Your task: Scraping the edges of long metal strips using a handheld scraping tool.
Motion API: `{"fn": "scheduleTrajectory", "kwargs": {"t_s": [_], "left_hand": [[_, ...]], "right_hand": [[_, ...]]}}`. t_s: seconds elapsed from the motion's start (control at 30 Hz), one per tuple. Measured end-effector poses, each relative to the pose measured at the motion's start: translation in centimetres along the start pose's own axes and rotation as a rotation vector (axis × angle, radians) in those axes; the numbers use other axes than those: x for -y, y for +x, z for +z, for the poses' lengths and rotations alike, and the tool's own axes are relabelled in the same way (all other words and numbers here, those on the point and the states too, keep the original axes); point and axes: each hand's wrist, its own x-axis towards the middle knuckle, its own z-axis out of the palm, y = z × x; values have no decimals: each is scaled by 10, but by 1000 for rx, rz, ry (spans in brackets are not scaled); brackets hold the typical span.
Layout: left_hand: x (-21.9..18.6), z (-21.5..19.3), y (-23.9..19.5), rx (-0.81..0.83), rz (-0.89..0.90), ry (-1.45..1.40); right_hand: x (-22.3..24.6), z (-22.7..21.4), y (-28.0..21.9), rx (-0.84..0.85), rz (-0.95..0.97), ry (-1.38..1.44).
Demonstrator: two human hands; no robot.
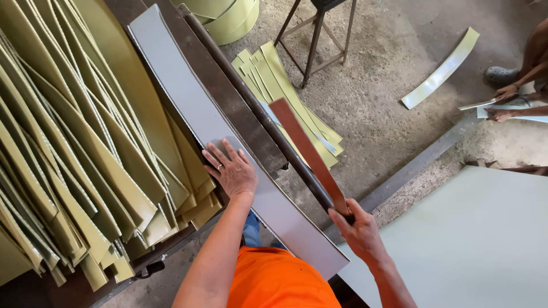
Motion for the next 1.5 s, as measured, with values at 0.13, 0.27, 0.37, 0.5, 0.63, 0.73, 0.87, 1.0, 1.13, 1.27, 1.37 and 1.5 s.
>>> {"fn": "scheduleTrajectory", "kwargs": {"t_s": [0.13, 0.27, 0.37, 0.5, 0.63, 0.73, 0.87, 1.0, 1.13, 1.27, 1.37, 1.5], "left_hand": [[1, -2, -1, 21, -26, 20], [0, -2, -1, 21, -22, -8], [-1, 2, -1, -21, -3, 43], [-3, 0, -2, -9, -9, 15], [-2, -3, -4, -13, -14, 13], [-2, 1, -4, -26, -6, 12], [-4, 0, -3, -75, -12, 9], [-3, -2, -5, -68, 9, -3], [-2, 0, -4, -94, 5, -33], [-1, -1, -1, -68, 10, -50], [3, -11, 13, -131, -79, -62], [13, -7, 23, -104, -351, -451]], "right_hand": [[5, 4, 4, -35, -59, -156], [0, 5, 3, 21, 6, -170], [-14, 12, 7, 73, 17, -242], [-26, 14, 9, 94, 11, -270], [-31, 21, 18, 125, 24, -321], [-23, 33, 23, 134, 43, -356], [-31, 50, 25, 167, 162, -287], [-47, 66, 25, 150, 181, -320], [-40, 66, 27, 139, 221, -223], [-40, 57, 35, 126, 247, -153], [-36, 55, 35, 110, 249, -175], [-43, 48, 27, 95, 244, -166]]}}
